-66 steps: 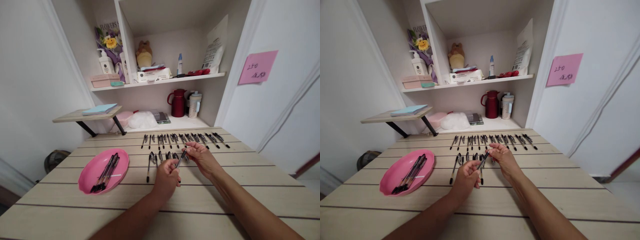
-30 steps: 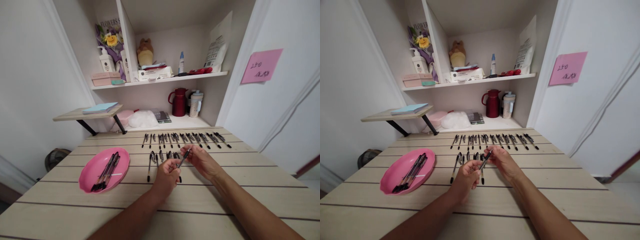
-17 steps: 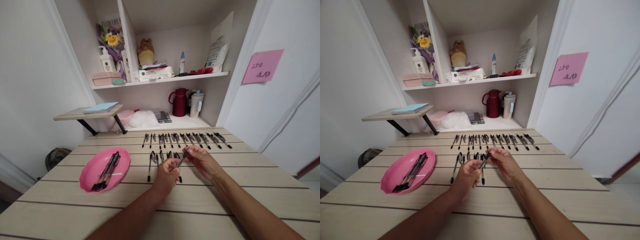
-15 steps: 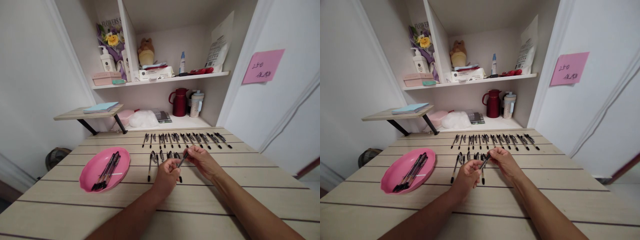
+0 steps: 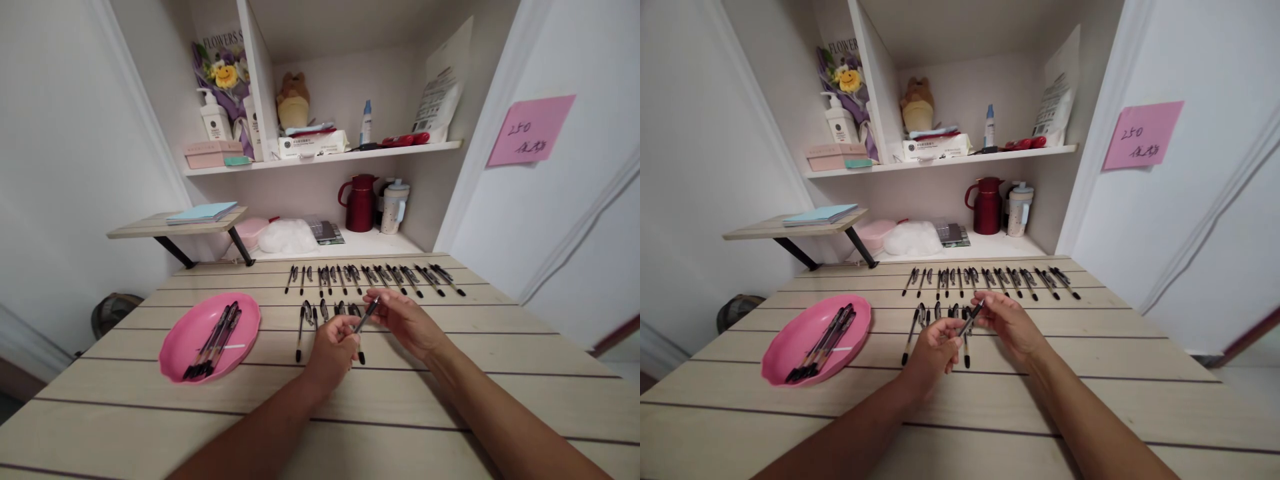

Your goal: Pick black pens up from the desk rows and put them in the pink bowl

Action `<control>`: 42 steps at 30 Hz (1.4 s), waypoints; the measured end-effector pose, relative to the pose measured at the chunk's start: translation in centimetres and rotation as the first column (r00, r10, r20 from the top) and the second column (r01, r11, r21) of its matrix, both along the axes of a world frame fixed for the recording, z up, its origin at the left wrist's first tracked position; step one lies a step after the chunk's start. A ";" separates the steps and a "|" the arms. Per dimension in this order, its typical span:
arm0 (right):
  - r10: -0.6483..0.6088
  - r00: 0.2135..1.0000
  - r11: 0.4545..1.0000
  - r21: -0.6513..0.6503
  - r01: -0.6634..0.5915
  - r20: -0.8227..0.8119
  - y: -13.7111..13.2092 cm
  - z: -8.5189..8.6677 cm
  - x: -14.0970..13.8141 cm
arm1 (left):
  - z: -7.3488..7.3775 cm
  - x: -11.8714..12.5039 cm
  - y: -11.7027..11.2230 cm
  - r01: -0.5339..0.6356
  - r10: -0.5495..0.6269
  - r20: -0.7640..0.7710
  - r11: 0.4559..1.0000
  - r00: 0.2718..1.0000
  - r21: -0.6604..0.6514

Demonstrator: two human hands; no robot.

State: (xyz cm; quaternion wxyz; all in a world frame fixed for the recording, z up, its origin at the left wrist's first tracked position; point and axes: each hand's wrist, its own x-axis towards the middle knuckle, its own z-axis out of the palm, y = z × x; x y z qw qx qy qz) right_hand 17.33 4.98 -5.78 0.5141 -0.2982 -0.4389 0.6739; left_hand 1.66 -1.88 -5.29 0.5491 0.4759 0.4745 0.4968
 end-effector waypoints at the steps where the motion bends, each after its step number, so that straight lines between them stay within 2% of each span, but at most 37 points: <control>1: -0.013 1.000 1.000 0.004 0.013 0.005 0.0 -0.1 0.0 | 0.0 0.0 0.0 -0.002 0.002 -0.002 1.000 1.000 0.000; 5: -0.064 0.997 0.998 0.022 0.063 0.037 0.1 -0.3 0.0 | -0.1 0.0 0.0 -0.024 0.024 -0.020 1.000 1.000 0.018; 9: -0.091 0.989 0.994 0.074 0.083 0.113 -0.1 0.2 -0.1 | -0.1 0.0 0.0 -0.036 0.038 -0.039 0.999 0.999 0.041; 11: -0.111 0.977 0.988 0.123 0.090 0.180 0.2 0.4 0.3 | 0.0 0.0 0.0 -0.038 0.039 -0.014 0.999 0.999 0.036; 13: -0.212 0.922 0.969 0.191 0.156 0.325 0.7 0.3 0.8 | 0.1 0.1 0.0 -0.052 0.051 0.043 0.999 0.998 0.014; 14: -0.295 0.850 0.948 0.247 0.202 0.436 1.0 0.0 1.1 | 0.2 0.1 0.0 -0.060 0.060 0.078 0.998 0.995 -0.003; 16: -0.455 0.596 0.888 0.389 0.246 0.662 1.5 -0.7 1.4 | 0.2 0.1 0.1 -0.069 0.074 0.138 0.997 0.988 -0.039; 18: -0.523 0.321 0.852 0.491 0.181 0.790 1.8 -1.4 1.2 | 0.1 0.1 0.1 -0.065 0.073 0.170 0.996 0.983 -0.056; 19: -0.532 0.219 0.847 0.514 0.136 0.818 1.8 -1.7 1.0 | 0.1 0.1 0.1 -0.059 0.069 0.177 0.997 0.982 -0.058; 21: -0.540 0.085 0.842 0.536 0.062 0.837 1.8 -2.2 0.5 | 0.0 0.0 0.0 -0.038 0.048 0.183 0.998 0.982 -0.058; 23: -0.546 0.022 0.838 0.545 0.026 0.838 1.8 -2.3 0.2 | 0.0 -0.1 -0.1 -0.012 0.023 0.187 0.998 0.982 -0.062; 25: -0.541 0.052 0.841 0.538 0.048 0.840 2.0 -2.2 0.5 | 0.0 -0.2 -0.2 0.005 0.008 0.179 0.998 0.984 -0.069; 26: -0.536 0.115 0.844 0.531 0.073 0.836 2.1 -2.1 0.7 | 0.0 -0.2 -0.2 0.012 0.001 0.172 0.997 0.985 -0.072; 28: -0.515 0.332 0.856 0.499 0.139 0.790 2.3 -1.6 1.4 | 0.0 -0.2 -0.2 0.027 -0.015 0.158 0.997 0.987 -0.076; 31: -0.408 0.698 0.906 0.357 0.228 0.589 2.2 -0.6 2.0 | -0.1 -0.2 -0.3 0.043 -0.031 0.151 0.996 0.988 -0.078; 33: -0.362 0.831 0.928 0.247 0.279 0.421 1.9 0.1 1.9 | -0.2 -0.2 -0.3 0.042 -0.030 0.142 0.996 0.989 -0.084; 36: -0.372 0.886 0.927 0.155 0.342 0.276 1.3 0.9 1.4 | -0.1 -0.1 -0.4 0.042 -0.031 0.127 0.995 0.991 -0.085; 42: -0.419 0.893 0.908 0.086 0.410 0.167 0.9 1.4 0.9 | 0.0 -0.1 -0.6 0.042 -0.034 0.112 0.997 0.993 -0.067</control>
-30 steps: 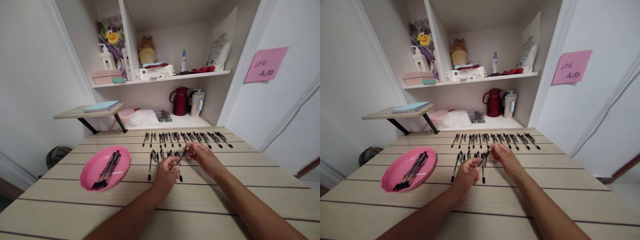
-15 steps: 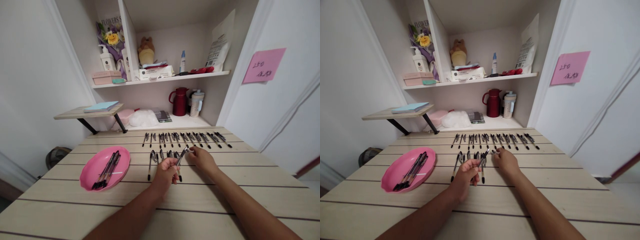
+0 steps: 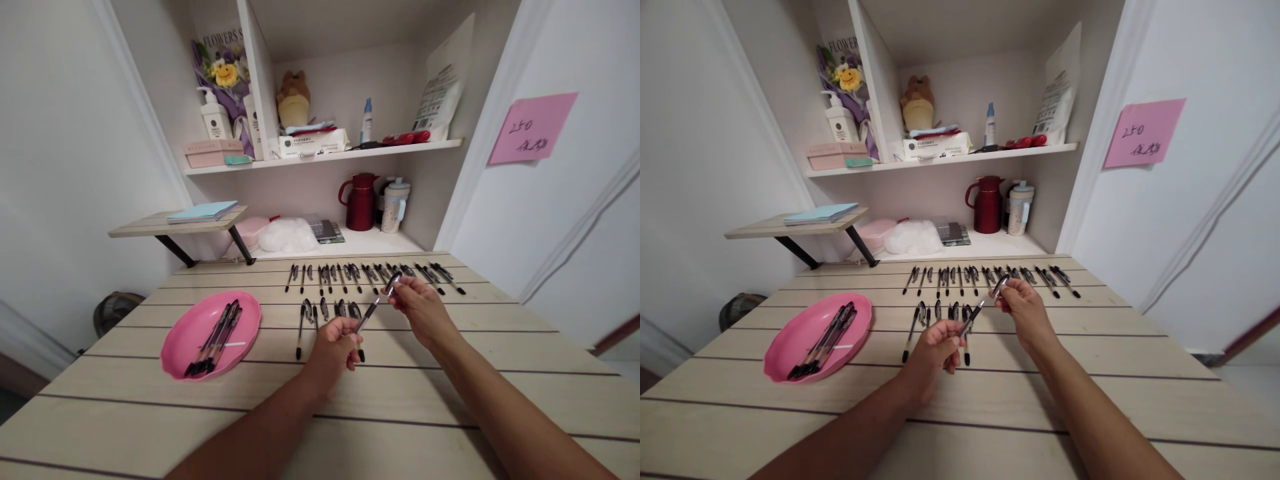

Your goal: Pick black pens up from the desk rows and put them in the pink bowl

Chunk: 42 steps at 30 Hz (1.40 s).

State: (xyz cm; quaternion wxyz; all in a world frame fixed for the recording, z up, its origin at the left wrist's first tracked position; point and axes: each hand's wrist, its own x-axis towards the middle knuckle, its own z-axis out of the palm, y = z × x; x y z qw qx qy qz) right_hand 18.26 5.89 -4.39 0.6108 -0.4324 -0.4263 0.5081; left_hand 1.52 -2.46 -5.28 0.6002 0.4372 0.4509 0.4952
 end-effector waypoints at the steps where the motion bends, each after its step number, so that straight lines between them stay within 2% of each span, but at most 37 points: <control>1: -0.018 1.000 1.000 0.004 0.018 -0.021 -0.1 0.1 0.0 | 0.0 0.0 0.0 0.001 -0.001 -0.003 1.000 1.000 0.003; 4: -0.022 0.999 1.000 0.018 0.022 -0.032 -0.3 0.5 -0.1 | 0.0 0.0 0.0 -0.003 0.003 -0.008 1.000 1.000 0.005; 11: 0.057 0.998 0.996 0.069 -0.055 -0.021 -0.7 0.4 -0.2 | 0.0 -0.1 0.1 -0.020 0.020 -0.001 1.000 1.000 -0.010; 19: 0.143 0.982 0.979 0.125 -0.158 0.123 -1.0 0.0 -0.6 | -0.1 0.0 0.1 -0.023 0.023 0.001 1.000 1.000 -0.004; 22: 0.204 0.963 0.969 0.105 -0.224 0.174 -1.2 0.0 -0.8 | -0.2 -0.1 0.3 -0.018 0.018 -0.004 1.000 1.000 -0.009; 29: 0.301 0.947 0.949 0.059 -0.309 0.115 -1.3 -0.4 -1.0 | 0.0 -0.2 0.3 -0.007 0.007 -0.012 1.000 1.000 0.001; 36: 0.402 0.899 0.911 0.019 -0.411 0.172 -1.9 -0.3 -1.5 | -0.1 -0.4 0.5 -0.041 0.041 -0.029 0.999 0.999 0.011; 42: 0.448 0.891 0.894 -0.048 -0.446 0.076 -1.8 -0.8 -1.5 | 0.0 -0.4 0.4 -0.082 0.085 -0.073 0.996 0.994 0.042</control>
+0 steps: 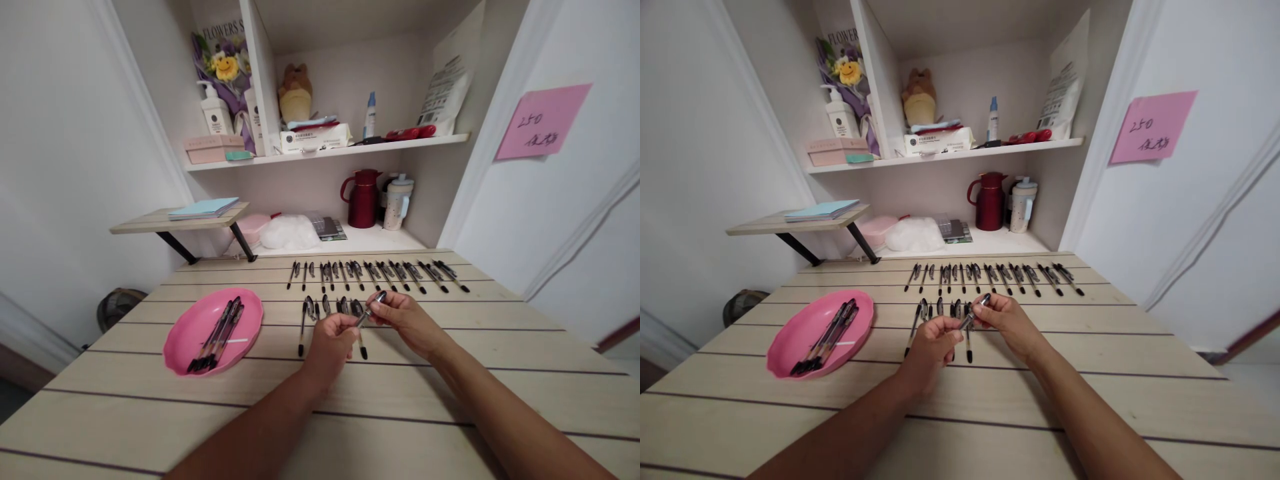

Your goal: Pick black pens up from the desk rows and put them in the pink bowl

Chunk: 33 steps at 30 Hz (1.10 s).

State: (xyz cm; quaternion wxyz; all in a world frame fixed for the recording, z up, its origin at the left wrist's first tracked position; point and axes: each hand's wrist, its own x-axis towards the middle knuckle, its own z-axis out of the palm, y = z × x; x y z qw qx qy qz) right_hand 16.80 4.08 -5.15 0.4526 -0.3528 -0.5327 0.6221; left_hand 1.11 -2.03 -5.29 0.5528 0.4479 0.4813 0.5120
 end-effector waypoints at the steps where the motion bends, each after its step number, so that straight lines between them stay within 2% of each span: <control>1: -0.002 1.000 1.000 -0.015 0.002 -0.011 0.0 0.0 -0.1 | 0.1 0.1 0.0 -0.013 0.013 -0.013 1.000 1.000 0.003; 4: -0.018 0.999 0.999 -0.039 0.017 -0.039 -0.2 0.0 -0.5 | 0.1 0.2 0.0 -0.057 0.060 -0.062 0.997 0.996 0.043; 7: -0.022 0.997 0.999 -0.042 0.018 -0.078 -0.4 0.1 -0.9 | -0.1 0.2 0.1 -0.100 0.129 -0.165 0.979 0.978 0.176; 12: -0.011 0.993 1.000 -0.022 0.008 -0.118 -0.7 0.0 -1.5 | -0.5 -0.1 0.2 -0.089 0.249 -0.396 0.921 0.884 0.380; 15: -0.040 0.993 0.999 -0.015 0.039 -0.107 -0.6 -0.2 -1.7 | -0.6 -0.3 0.4 -0.055 0.239 -0.445 0.920 0.863 0.387; 20: -0.137 0.990 0.988 0.068 0.135 0.020 0.1 -0.8 -1.1 | -1.2 -0.5 0.9 -0.029 0.183 -0.435 0.941 0.882 0.337; 24: -0.116 0.993 0.989 0.098 0.112 0.036 0.6 -1.0 -0.3 | -1.3 -0.5 1.1 -0.042 0.184 -0.457 0.952 0.870 0.302; 30: -0.100 0.994 0.990 0.099 0.095 0.047 0.6 -1.0 -0.3 | -0.9 -0.9 0.6 -0.012 0.246 -0.567 0.923 0.786 0.384; 33: -0.115 0.993 0.990 0.090 0.112 0.030 0.4 -1.0 -0.5 | -0.8 -0.9 0.5 0.010 0.240 -0.602 0.925 0.762 0.381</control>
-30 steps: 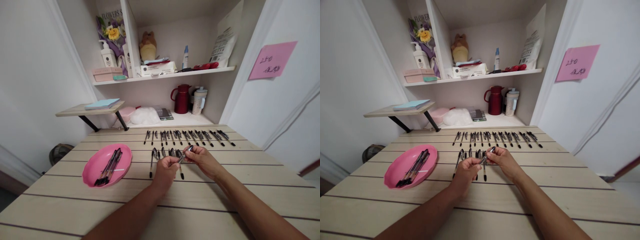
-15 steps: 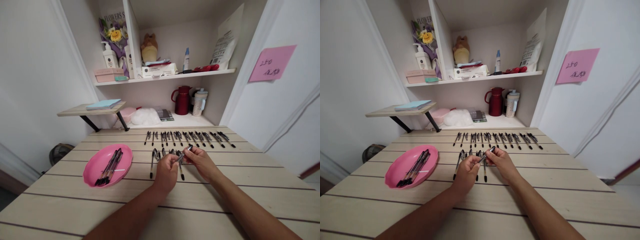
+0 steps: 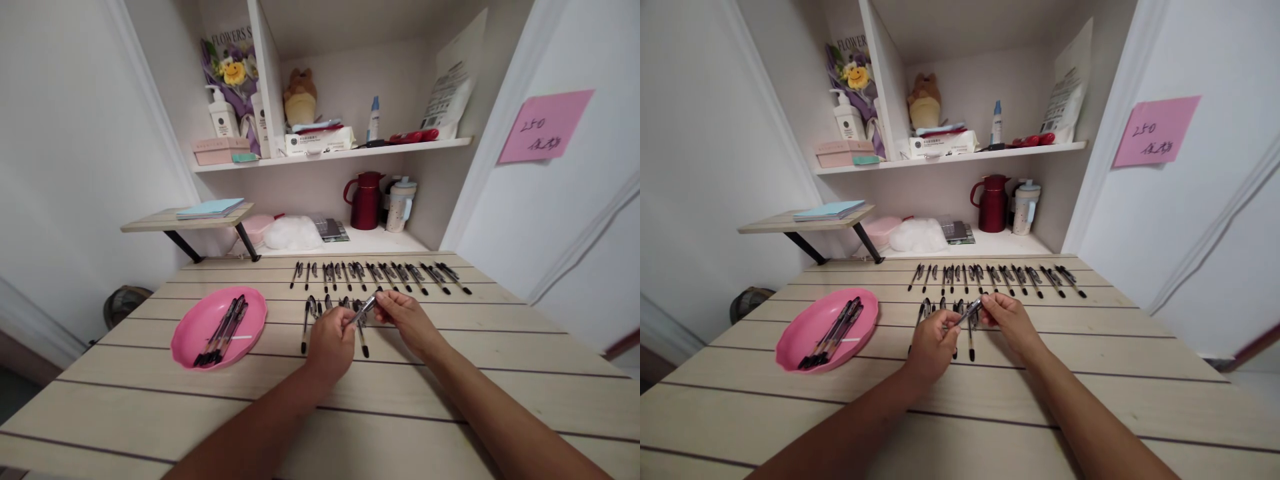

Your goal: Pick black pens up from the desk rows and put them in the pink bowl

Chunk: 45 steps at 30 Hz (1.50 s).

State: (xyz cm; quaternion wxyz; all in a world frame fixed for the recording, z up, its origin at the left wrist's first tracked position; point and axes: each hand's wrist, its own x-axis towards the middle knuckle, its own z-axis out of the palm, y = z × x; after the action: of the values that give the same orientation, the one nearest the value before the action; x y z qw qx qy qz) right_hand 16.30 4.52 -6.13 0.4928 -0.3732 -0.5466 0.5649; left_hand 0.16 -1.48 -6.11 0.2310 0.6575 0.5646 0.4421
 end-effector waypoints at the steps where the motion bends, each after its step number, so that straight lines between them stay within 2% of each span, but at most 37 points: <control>1: -0.004 1.000 1.000 -0.005 0.004 -0.008 0.0 0.0 0.0 | 0.1 0.0 0.1 -0.002 0.002 0.003 1.000 1.000 -0.012; 4: -0.026 1.000 0.999 -0.030 0.026 -0.013 0.0 -0.1 0.2 | 0.9 -0.7 0.5 -0.049 0.050 0.025 0.998 0.998 -0.031; 7: -0.056 0.998 0.997 -0.058 0.057 0.019 0.2 -0.5 0.6 | 2.8 -3.0 1.0 -0.135 0.135 -0.004 0.991 0.991 -0.009; 11: -0.084 0.995 0.992 -0.085 0.089 0.061 0.5 -1.1 1.0 | 6.4 -9.1 0.6 -0.277 0.275 -0.232 0.961 0.933 0.024; 14: -0.090 0.993 0.991 -0.091 0.097 0.075 0.6 -1.3 0.9 | 7.8 -14.2 -0.7 -0.483 0.438 -0.421 0.876 0.794 -0.001; 16: -0.103 0.991 0.990 -0.093 0.111 0.088 0.5 -1.4 0.9 | 7.6 -16.8 -1.8 -0.578 0.463 -0.523 0.813 0.716 -0.072; 18: -0.113 0.988 0.988 -0.090 0.123 0.103 0.5 -1.5 0.8 | 6.6 -18.5 -2.7 -0.624 0.431 -0.585 0.762 0.687 -0.173; 21: -0.123 0.986 0.988 -0.081 0.133 0.114 0.6 -1.6 0.9 | 5.0 -19.6 -3.6 -0.616 0.368 -0.628 0.753 0.685 -0.231; 25: -0.127 0.985 0.988 -0.078 0.136 0.118 0.7 -1.6 1.0 | 4.2 -19.5 -3.7 -0.605 0.338 -0.655 0.762 0.676 -0.231; 28: -0.133 0.983 0.988 -0.065 0.142 0.127 0.8 -1.5 1.0 | 4.6 -19.1 -3.5 -0.606 0.308 -0.677 0.753 0.668 -0.255; 32: -0.131 0.980 0.989 -0.052 0.140 0.148 0.9 -1.6 0.9 | 5.4 -18.3 -3.2 -0.629 0.274 -0.767 0.749 0.581 -0.209; 35: -0.166 0.961 0.985 -0.002 0.171 0.221 1.2 -1.9 0.9 | 5.9 -17.5 -3.0 -0.638 0.256 -0.806 0.747 0.534 -0.186; 37: -0.210 0.931 0.978 0.056 0.202 0.298 1.3 -2.1 0.9 | 6.2 -16.6 -2.8 -0.620 0.267 -0.805 0.769 0.530 -0.154; 39: -0.245 0.885 0.969 0.132 0.210 0.395 1.4 -2.3 1.0 | 6.2 -15.1 -2.6 -0.545 0.274 -0.770 0.831 0.575 -0.111; 42: -0.294 0.758 0.949 0.273 0.159 0.582 1.2 -2.2 0.9 | 5.6 -11.8 -2.1 -0.290 0.155 -0.651 0.951 0.743 -0.104; 43: -0.311 0.708 0.940 0.314 0.132 0.634 1.2 -2.2 0.9 | 5.2 -10.4 -1.9 -0.195 0.080 -0.602 0.972 0.795 -0.129; 45: -0.334 0.630 0.926 0.368 0.082 0.701 1.1 -2.1 0.8 | 4.4 -7.3 -1.3 -0.063 -0.033 -0.534 0.985 0.845 -0.160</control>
State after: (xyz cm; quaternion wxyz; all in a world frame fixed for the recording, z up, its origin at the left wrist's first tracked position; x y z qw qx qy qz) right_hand 17.05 5.67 -8.25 0.3352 -0.5546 -0.7328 0.2076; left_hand -7.11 -2.76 -1.66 0.1168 0.7279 0.6474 0.1933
